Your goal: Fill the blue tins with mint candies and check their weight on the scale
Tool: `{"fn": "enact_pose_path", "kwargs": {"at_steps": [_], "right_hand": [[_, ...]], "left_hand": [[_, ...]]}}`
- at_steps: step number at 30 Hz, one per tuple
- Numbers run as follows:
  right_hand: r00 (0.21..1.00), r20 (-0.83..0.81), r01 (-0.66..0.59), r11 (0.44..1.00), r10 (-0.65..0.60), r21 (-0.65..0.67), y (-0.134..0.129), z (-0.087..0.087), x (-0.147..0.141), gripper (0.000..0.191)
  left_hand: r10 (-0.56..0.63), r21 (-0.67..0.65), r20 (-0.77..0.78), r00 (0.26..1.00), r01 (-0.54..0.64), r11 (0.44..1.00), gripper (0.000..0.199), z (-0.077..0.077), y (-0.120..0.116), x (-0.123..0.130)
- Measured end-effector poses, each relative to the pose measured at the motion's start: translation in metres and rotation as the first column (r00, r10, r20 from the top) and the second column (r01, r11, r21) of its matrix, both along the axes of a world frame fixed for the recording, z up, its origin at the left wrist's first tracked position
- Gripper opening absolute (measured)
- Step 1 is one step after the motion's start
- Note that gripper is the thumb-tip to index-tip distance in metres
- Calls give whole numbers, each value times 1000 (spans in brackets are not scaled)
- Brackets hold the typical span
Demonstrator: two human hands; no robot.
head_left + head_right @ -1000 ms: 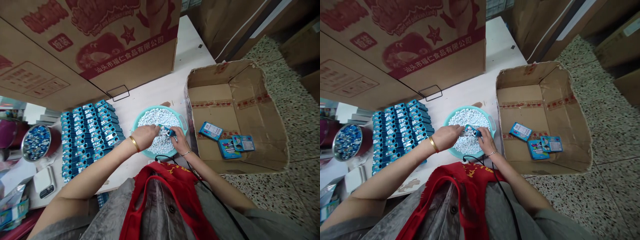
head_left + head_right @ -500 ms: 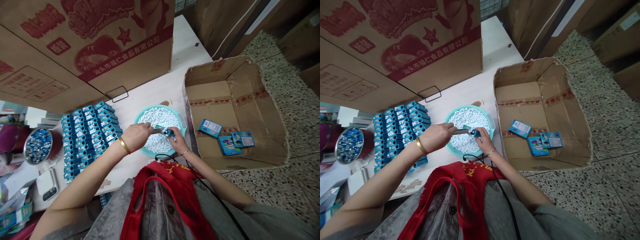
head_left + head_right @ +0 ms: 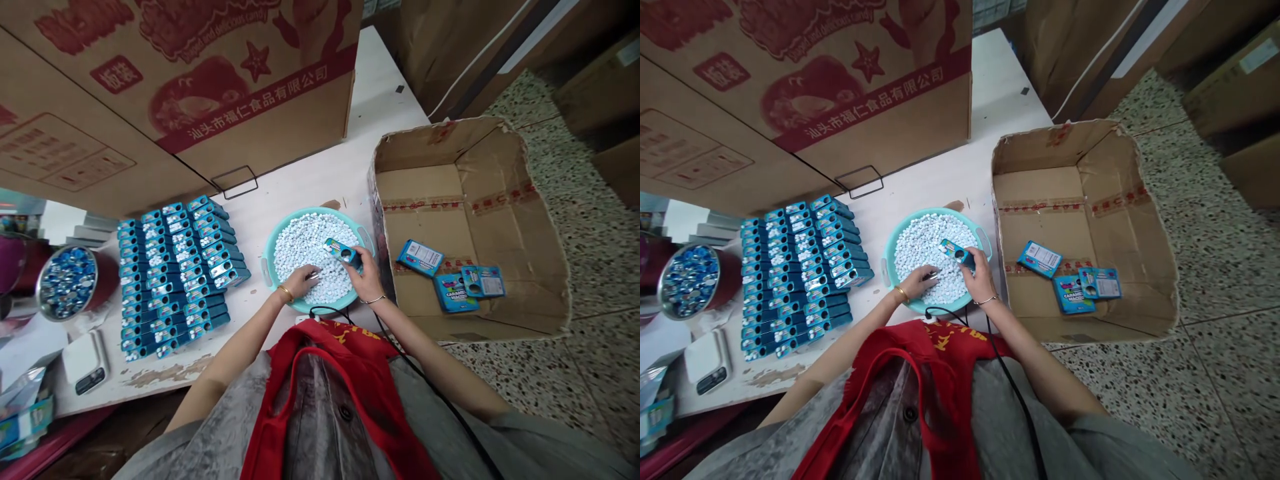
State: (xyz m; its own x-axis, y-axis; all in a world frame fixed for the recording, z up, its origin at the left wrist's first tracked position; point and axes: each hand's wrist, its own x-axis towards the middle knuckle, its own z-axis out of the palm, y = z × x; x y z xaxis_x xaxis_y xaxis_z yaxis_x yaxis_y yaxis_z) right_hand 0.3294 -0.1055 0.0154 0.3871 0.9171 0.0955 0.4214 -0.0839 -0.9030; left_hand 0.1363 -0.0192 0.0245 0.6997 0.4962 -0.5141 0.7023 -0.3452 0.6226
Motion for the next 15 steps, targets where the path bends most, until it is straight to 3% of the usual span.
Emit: {"fn": "enact_pose_path", "kwargs": {"at_steps": [4,7,10,12,15], "right_hand": [[999,-23,47,999,-48,-25,0,-5,2,39],[999,-29,40,999,-41,-23,1,-6,2,38],[999,-32,-13,1000,13,-7,2,-4,-3,34],[997,-39,-65,998,65,8,3,0,-8,34],[990,-57,-131,991,133,30,4,4,-15,34]], "left_hand": [[4,-88,155,988,9,996,29,20,20,-21],[2,-100,236,972,22,995,29,53,38,-33],[-82,0,252,964,84,996,30,91,52,-28],[-198,131,133,971,181,975,28,117,55,-13],[-316,273,-233,920,373,887,23,151,48,17]]}}
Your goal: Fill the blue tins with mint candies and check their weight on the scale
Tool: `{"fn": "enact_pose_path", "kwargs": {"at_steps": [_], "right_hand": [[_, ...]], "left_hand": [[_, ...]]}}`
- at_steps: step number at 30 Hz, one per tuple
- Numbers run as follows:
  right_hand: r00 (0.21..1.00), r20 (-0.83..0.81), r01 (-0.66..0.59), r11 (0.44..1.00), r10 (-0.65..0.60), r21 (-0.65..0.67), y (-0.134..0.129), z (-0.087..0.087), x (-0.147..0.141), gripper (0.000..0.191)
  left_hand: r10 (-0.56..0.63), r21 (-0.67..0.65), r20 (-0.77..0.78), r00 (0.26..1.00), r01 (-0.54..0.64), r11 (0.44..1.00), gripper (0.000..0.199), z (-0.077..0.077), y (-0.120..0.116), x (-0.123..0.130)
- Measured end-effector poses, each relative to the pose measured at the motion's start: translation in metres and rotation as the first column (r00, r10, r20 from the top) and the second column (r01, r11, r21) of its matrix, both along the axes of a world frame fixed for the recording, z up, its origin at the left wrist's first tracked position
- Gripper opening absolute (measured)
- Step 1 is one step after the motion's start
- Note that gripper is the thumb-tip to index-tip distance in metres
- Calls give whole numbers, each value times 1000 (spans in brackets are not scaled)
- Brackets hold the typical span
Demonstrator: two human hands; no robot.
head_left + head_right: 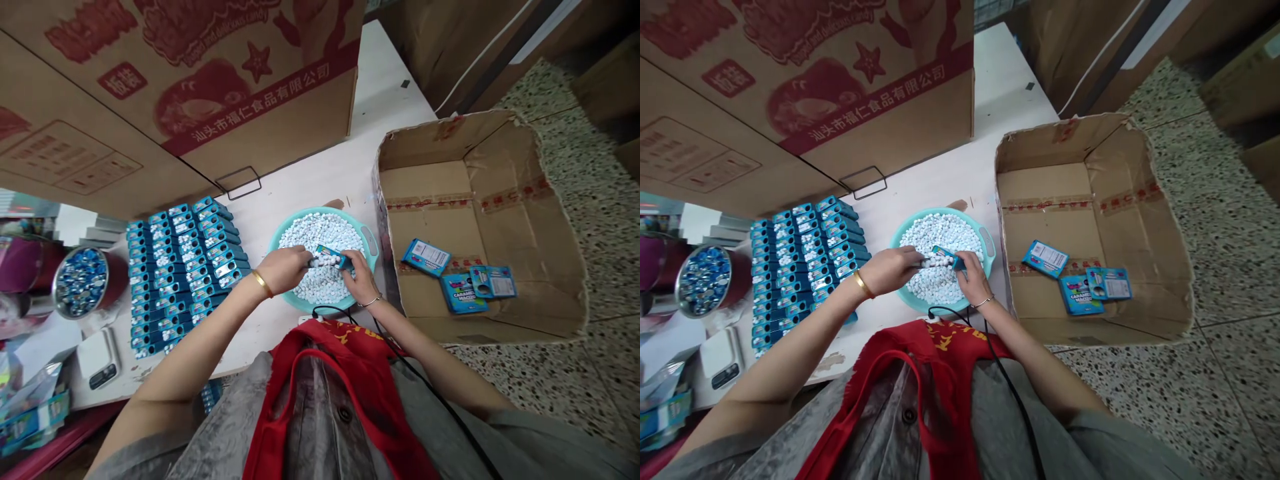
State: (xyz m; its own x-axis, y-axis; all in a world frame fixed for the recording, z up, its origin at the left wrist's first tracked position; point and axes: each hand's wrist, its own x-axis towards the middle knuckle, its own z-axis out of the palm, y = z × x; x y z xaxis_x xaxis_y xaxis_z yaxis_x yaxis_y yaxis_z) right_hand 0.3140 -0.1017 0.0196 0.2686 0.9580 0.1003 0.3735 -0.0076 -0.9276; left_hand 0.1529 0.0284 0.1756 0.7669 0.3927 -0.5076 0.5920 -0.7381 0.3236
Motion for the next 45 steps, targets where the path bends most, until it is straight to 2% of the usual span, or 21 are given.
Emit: {"fn": "enact_pose_path", "kwargs": {"at_steps": [3,5,7,9,12,14,16,18,20,21,22,23,24,26,28,31,34,37,39,42,45], "right_hand": [[999,-36,-35,999,35,5,1,1,-4,34],[997,-68,-41,999,41,1,1,1,-5,32],[994,-102,-44,999,43,-6,1,1,-7,31],[989,-134,-61,998,59,-10,1,4,-11,33],[980,-159,-118,993,115,-7,3,13,-21,37],[973,-154,-174,985,172,-1,6,23,-24,38],[966,-140,-221,975,220,6,8,34,-16,42],[984,-98,-146,989,147,17,8,43,8,46],[995,2,102,995,-102,0,5,45,49,46],[963,84,259,965,-256,-37,2,43,74,44],[909,204,393,912,-364,-122,-3,38,99,46],[853,350,485,837,-388,-254,-8,32,123,53],[801,474,563,728,-365,-391,-13,24,144,62],[773,527,616,619,-354,-488,-23,7,175,65],[771,535,626,564,-345,-538,-30,-9,189,58],[757,551,646,531,-351,-548,-28,-26,183,56],[753,542,646,573,-373,-504,-16,-32,165,62],[791,486,585,694,-372,-421,-4,-30,148,54],[809,452,545,769,-376,-334,-1,-22,140,50],[805,427,529,825,-413,-198,-4,4,132,52],[803,401,519,848,-442,-104,-12,44,129,46]], "left_hand": [[-72,162,-204,976,107,981,27,30,-15,22],[-93,202,-207,974,136,970,31,45,-19,24],[-74,209,-149,986,104,972,26,51,-16,17],[-27,175,-43,999,34,984,29,43,-6,4],[33,39,136,990,-39,998,66,8,8,-14],[30,-68,191,981,-17,998,55,-18,10,-20],[44,-135,218,975,-14,991,37,-33,7,-24],[122,-161,252,960,-83,984,31,-32,1,-34],[248,-153,289,925,-211,965,32,-21,-4,-53],[310,-138,302,902,-280,950,33,-14,-7,-65],[366,-112,314,876,-348,931,33,-8,-8,-80],[413,-75,325,851,-412,908,32,-2,-10,-96],[449,-32,334,829,-466,884,32,1,-12,-113],[511,52,323,797,-554,831,31,1,-17,-148],[575,110,263,775,-616,780,32,-7,-23,-179],[653,152,162,740,-672,725,35,-32,-29,-211],[679,164,90,728,-684,711,35,-64,-28,-226],[666,162,47,745,-663,731,36,-95,-24,-229],[652,200,15,758,-641,741,38,-109,-24,-227],[672,310,-45,739,-629,713,43,-115,-33,-224],[739,407,45,672,-688,601,55,-107,-44,-218]]}}
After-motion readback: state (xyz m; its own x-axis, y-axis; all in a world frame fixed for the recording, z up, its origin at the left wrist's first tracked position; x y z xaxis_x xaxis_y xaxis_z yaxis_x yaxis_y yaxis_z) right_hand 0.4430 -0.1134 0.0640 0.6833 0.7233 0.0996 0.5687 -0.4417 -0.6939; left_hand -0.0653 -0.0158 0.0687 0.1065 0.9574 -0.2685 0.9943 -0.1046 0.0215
